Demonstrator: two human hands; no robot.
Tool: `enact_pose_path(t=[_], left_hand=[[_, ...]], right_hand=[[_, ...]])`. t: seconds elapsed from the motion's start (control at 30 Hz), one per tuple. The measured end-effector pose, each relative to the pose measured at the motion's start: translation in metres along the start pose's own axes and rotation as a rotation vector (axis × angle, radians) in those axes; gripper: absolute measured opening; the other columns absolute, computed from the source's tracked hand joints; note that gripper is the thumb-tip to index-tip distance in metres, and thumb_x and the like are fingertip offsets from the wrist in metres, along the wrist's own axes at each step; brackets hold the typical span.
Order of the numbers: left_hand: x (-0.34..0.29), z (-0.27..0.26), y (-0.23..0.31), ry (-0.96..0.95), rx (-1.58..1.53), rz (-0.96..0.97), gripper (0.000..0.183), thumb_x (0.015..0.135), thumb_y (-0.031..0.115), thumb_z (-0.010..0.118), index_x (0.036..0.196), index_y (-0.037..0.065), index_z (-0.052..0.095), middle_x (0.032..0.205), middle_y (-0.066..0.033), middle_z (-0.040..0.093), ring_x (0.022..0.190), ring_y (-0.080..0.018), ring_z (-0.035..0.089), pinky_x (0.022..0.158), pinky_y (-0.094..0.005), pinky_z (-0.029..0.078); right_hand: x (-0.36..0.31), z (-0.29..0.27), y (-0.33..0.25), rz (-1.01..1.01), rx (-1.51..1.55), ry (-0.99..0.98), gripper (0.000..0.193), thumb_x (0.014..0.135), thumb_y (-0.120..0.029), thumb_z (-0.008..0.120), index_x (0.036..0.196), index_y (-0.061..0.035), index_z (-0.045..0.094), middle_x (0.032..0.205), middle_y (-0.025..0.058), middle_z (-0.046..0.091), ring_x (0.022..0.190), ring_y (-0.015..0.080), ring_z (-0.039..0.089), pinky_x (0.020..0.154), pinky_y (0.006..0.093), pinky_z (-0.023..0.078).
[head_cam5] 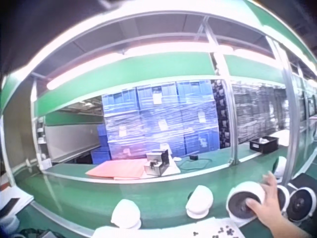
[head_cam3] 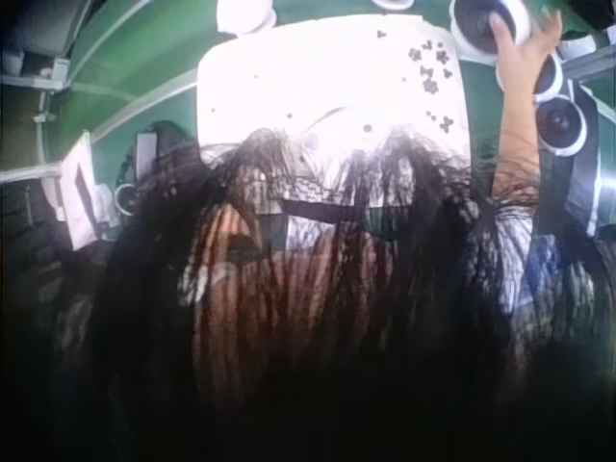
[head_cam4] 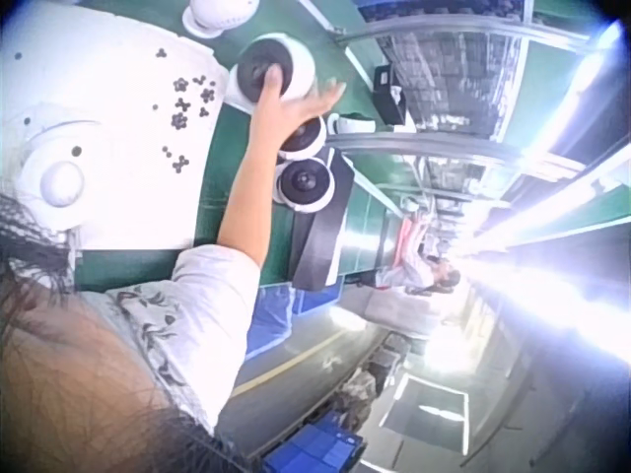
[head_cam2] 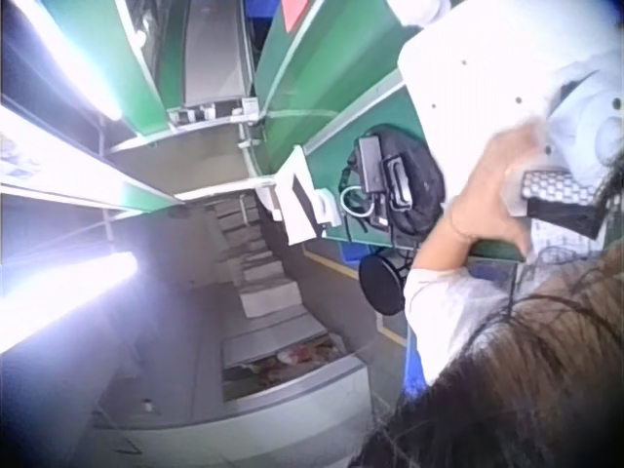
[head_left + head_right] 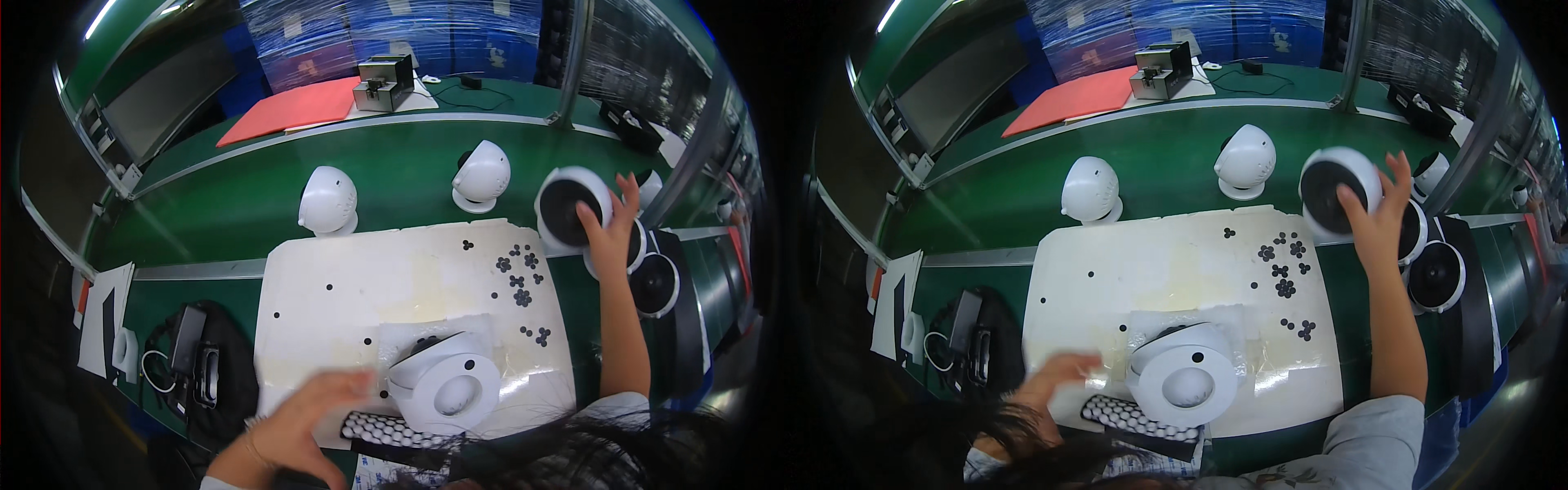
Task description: The person assembles white dome security cameras on a green workbench. They repeatedly pick up camera housings, peel small black circular stickers from a sheet, and apply them to the camera's mounting holes. The person handles the cameras one at a time, placing finished units on the right side of the table.
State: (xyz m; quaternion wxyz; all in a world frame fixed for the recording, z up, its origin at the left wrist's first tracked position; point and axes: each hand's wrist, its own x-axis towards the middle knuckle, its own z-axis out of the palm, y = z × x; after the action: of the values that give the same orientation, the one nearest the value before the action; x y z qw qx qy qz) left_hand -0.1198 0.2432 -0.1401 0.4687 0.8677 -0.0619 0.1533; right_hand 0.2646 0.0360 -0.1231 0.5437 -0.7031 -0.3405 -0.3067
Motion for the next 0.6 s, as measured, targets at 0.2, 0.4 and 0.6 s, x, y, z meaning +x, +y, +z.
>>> enact_pose_path(t=[0.2, 0.4, 0.6], left_hand=[[0.129, -0.049, -0.065, 0.458, 0.724, 0.013, 0.077, 0.063, 0.030, 0.074, 0.126, 0.006, 0.037, 0.139, -0.0187, 0.023, 0.123, -0.0370, 0.029, 0.098, -0.0425, 0.029], [0.188, -0.059, -0.104, 0.479, 1.260, -0.320, 0.071, 0.061, 0.029, 0.074, 0.122, 0.010, 0.043, 0.137, -0.0113, 0.028, 0.123, -0.0341, 0.029, 0.091, -0.0425, 0.035], [0.187, -0.075, -0.093, 0.574, 1.403, -0.006, 0.067, 0.060, 0.027, 0.073, 0.119, 0.012, 0.046, 0.132, -0.0083, 0.036, 0.120, -0.0331, 0.032, 0.087, -0.0424, 0.037]], right_hand=[[-0.066, -0.059, -0.001, 0.039, -0.115, -0.078, 0.073, 0.074, -0.010, 0.062, 0.132, -0.0017, 0.019, 0.131, 0.0167, 0.029, 0.119, 0.0301, 0.036, 0.100, 0.0381, 0.027], [-0.051, -0.006, -0.072, -0.394, -0.245, -0.179, 0.067, 0.070, -0.004, 0.061, 0.128, -0.0008, 0.029, 0.130, 0.0197, 0.033, 0.121, 0.0346, 0.031, 0.101, 0.0400, 0.023], [0.009, 0.135, -0.031, 0.009, -0.341, -0.055, 0.091, 0.062, -0.031, 0.074, 0.132, -0.0095, 0.021, 0.136, 0.0144, 0.022, 0.125, 0.0347, 0.024, 0.099, 0.0447, 0.027]])
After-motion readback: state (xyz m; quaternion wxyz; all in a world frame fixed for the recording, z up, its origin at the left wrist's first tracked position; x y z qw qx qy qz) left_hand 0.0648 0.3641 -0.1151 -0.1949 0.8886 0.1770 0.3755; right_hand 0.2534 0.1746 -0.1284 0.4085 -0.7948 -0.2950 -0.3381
